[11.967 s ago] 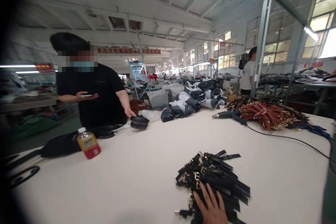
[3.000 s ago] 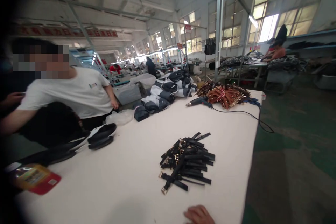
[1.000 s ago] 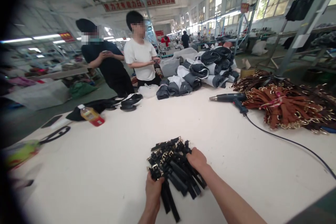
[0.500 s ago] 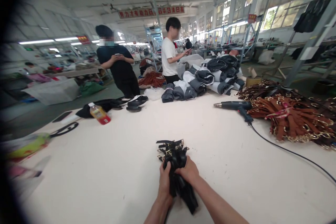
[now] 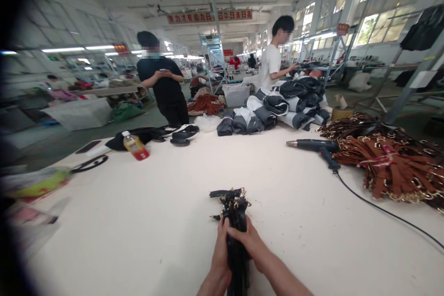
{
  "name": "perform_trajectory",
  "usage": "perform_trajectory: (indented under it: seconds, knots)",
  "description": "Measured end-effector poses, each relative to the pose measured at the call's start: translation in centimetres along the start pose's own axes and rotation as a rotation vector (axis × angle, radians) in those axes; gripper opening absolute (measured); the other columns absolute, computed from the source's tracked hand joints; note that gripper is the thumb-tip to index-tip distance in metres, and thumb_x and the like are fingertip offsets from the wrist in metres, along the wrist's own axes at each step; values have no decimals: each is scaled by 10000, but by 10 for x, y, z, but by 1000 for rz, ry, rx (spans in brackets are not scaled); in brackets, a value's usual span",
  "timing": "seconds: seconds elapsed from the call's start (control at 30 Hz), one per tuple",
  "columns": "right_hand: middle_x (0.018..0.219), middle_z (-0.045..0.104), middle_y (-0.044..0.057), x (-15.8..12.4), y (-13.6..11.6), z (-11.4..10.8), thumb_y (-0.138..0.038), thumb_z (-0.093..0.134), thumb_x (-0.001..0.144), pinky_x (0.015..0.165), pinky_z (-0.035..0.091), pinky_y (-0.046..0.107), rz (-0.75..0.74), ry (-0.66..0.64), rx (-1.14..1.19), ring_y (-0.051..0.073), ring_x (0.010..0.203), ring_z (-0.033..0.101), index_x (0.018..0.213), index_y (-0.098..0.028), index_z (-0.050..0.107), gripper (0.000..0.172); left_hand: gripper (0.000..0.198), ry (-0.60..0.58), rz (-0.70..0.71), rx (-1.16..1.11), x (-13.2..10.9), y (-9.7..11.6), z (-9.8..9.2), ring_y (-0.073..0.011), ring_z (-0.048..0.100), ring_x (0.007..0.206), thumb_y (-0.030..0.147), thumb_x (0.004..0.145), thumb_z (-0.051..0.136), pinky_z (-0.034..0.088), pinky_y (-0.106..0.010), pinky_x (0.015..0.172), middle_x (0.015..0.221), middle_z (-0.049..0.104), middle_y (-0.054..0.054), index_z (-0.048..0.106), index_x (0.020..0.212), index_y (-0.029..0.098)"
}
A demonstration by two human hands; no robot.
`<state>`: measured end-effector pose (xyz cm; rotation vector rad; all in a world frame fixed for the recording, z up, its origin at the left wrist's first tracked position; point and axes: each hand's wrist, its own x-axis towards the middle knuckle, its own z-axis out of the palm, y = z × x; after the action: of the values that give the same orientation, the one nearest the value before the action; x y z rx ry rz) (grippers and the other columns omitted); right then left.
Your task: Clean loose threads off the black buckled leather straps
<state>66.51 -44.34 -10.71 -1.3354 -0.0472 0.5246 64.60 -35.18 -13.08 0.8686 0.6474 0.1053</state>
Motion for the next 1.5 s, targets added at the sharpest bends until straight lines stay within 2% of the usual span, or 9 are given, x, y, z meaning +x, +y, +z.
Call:
perform_trajectory:
  seconds: [0.27, 0.5, 0.6, 0.7, 0.8, 0.97, 1.13, 1.3, 1.5]
  knots:
    - [1148, 615, 70, 4, 14, -34, -228, 789, 480, 952, 456, 383, -151, 57, -239, 273, 1070, 573, 1328, -187, 294, 983, 496, -423, -233, -404, -39, 8, 17, -250, 487, 1246, 490, 893, 449, 387, -366, 1058, 1254, 599, -114, 580, 1251, 174]
    - [1049, 660, 38, 2, 27, -59, -109, 636, 558, 777, 510, 356, -66, 290, -645, 268, 902, 647, 1445, -241, 129, 1030, 632, -553, -285, 68, -22, -3, 8, -273, 548, 1154, 688, 792, 415, 486, -406, 898, 1290, 569, -85, 551, 1265, 291]
    - [1223, 587, 98, 4, 40, -59, -115, 574, 656, 831, 484, 367, -71, 386, -852, 292, 1033, 611, 1471, -248, 122, 941, 494, -417, -78, 688, 0, 7, 3, -276, 639, 970, 564, 798, 488, 517, -374, 729, 1010, 698, -87, 625, 1164, 262]
    - [1332, 501, 115, 6, 48, -58, -80, 563, 658, 924, 447, 370, -94, 385, -967, 299, 1151, 542, 1476, -248, 142, 936, 214, -251, 185, 1167, 37, 35, -1, -263, 653, 711, 336, 750, 576, 489, -374, 709, 661, 675, -90, 699, 714, 164]
    - [1371, 472, 88, 7, 49, -59, -51, 546, 642, 991, 411, 366, -139, 376, -977, 281, 1207, 500, 1468, -262, 163, 935, 220, -67, 421, 1339, 76, 66, 5, -291, 602, 912, 229, 787, 504, 423, -435, 872, 845, 673, -104, 671, 920, 177]
    - [1357, 503, 44, 1, 40, -64, -86, 536, 664, 1003, 414, 336, -273, 329, -835, 241, 1202, 514, 1429, -270, 229, 845, 410, -82, 686, 1568, 113, 83, 32, -333, 427, 1165, 105, 715, 548, 333, -464, 991, 1138, 574, -161, 599, 1119, 153]
    - [1231, 609, 45, -13, 35, -73, -142, 570, 660, 927, 478, 344, -208, 322, -776, 256, 1092, 599, 1415, -268, 245, 831, 652, -206, 870, 1709, 127, 77, 52, -340, 290, 1298, 21, 728, 491, 241, -520, 1049, 1360, 402, -189, 408, 1359, 164]
    - [1263, 589, 73, -24, 25, -73, -176, 553, 660, 978, 455, 354, -226, 302, -707, 255, 1155, 560, 1405, -235, 260, 803, 601, -555, 961, 1807, 146, 71, 63, -280, 102, 1417, 39, 755, 541, 114, -507, 1117, 1541, 202, -68, 484, 1299, 289]
    - [1301, 551, 116, -37, 25, -73, -208, 572, 631, 1001, 443, 351, -248, 309, -576, 261, 1199, 521, 1377, -184, 285, 800, 323, -837, 905, 1861, 159, 56, 66, -207, 273, 1367, 31, 782, 513, 200, -434, 1113, 1400, 462, -45, 639, 985, 248]
